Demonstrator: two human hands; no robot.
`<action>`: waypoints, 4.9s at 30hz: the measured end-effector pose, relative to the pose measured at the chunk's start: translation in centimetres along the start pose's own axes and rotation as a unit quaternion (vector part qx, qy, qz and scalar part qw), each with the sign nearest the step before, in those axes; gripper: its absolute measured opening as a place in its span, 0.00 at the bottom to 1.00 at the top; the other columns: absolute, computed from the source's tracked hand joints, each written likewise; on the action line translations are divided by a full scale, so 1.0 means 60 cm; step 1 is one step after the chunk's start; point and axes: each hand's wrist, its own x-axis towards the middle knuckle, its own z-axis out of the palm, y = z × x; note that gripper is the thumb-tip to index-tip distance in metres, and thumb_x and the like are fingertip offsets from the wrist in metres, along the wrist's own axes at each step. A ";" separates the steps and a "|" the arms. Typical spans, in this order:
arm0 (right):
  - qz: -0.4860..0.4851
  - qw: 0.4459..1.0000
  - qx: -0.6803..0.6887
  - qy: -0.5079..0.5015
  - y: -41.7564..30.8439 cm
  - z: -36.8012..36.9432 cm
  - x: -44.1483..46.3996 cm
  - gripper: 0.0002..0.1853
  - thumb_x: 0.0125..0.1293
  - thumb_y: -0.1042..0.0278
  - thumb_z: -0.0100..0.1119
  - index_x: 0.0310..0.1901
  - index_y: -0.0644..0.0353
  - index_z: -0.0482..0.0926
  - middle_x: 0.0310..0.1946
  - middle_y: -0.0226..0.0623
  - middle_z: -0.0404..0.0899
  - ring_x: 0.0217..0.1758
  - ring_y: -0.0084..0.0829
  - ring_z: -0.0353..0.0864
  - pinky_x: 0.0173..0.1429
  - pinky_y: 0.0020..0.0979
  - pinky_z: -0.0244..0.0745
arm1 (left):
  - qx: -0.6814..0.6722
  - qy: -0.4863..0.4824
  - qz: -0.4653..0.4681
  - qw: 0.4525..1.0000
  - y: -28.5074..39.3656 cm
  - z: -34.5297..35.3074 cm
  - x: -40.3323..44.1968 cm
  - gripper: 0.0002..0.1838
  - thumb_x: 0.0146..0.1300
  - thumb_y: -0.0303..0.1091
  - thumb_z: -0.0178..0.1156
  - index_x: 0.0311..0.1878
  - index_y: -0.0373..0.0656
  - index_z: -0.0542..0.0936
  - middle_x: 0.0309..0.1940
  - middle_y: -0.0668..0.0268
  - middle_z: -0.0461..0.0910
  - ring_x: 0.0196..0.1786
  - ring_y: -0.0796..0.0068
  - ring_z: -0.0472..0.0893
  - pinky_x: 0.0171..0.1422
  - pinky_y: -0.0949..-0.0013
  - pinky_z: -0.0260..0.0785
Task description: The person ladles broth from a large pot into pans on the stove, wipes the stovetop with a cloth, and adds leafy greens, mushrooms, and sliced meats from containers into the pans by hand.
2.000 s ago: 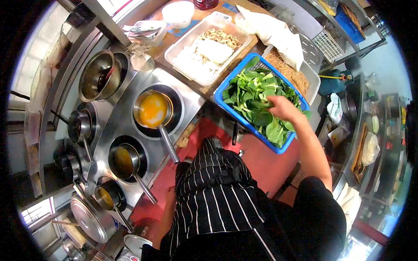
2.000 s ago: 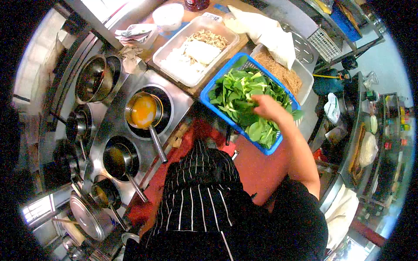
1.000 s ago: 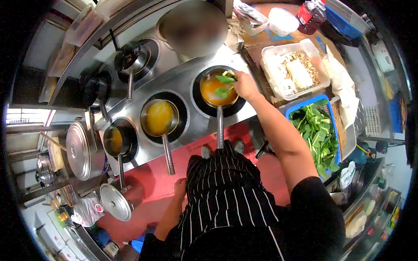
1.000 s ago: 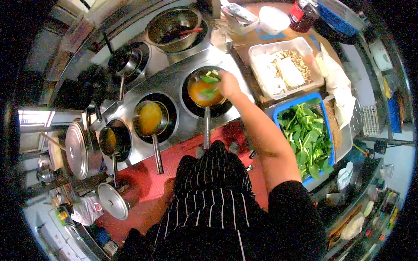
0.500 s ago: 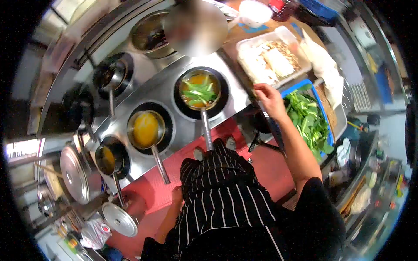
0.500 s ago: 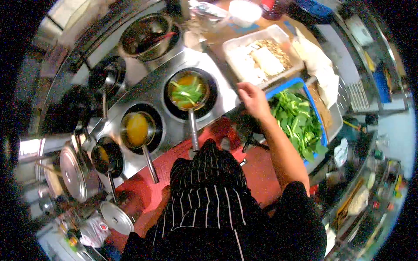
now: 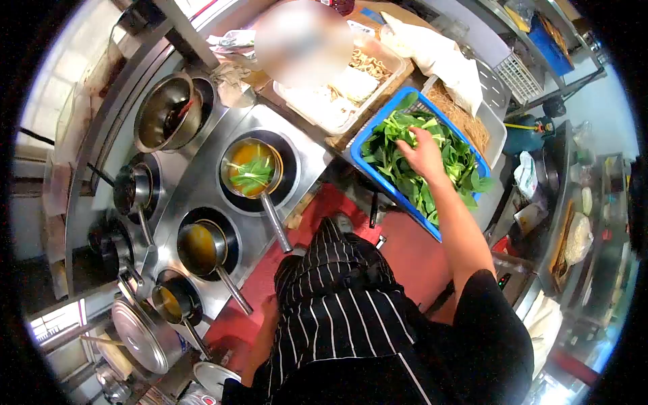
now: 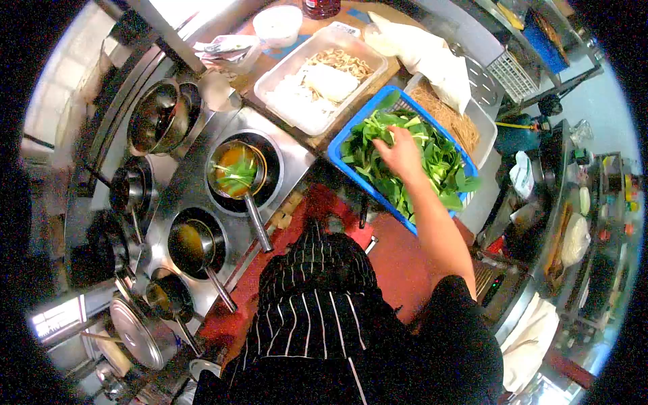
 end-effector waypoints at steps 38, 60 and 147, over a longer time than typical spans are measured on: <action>0.402 0.780 0.479 -0.015 -0.010 0.037 -0.069 0.14 0.52 0.69 0.73 0.36 0.65 0.79 0.28 0.36 0.80 0.20 0.29 0.75 0.22 0.32 0.66 | -0.191 -0.142 0.059 0.970 0.006 -0.018 -0.024 0.15 0.67 0.38 0.54 0.47 0.37 0.82 0.32 0.67 0.81 0.34 0.77 0.77 0.39 0.71 0.69; 0.050 0.707 0.527 -0.469 -0.751 0.444 -0.269 0.14 0.62 0.68 0.65 0.46 0.65 0.80 0.37 0.36 0.83 0.34 0.25 0.79 0.37 0.27 0.74 | -0.559 -0.048 -0.079 0.824 0.063 -0.166 -0.018 0.23 0.68 0.50 0.49 0.55 0.43 0.77 0.37 0.60 0.81 0.34 0.71 0.79 0.38 0.69 0.71; -0.205 0.936 0.223 -0.176 -0.301 0.208 0.248 0.17 0.60 0.75 0.57 0.53 0.64 0.77 0.51 0.52 0.79 0.55 0.46 0.79 0.60 0.38 0.74 | -0.309 0.079 -0.085 0.944 0.099 0.038 -0.075 0.15 0.67 0.38 0.55 0.45 0.36 0.80 0.31 0.61 0.80 0.30 0.72 0.79 0.32 0.70 0.71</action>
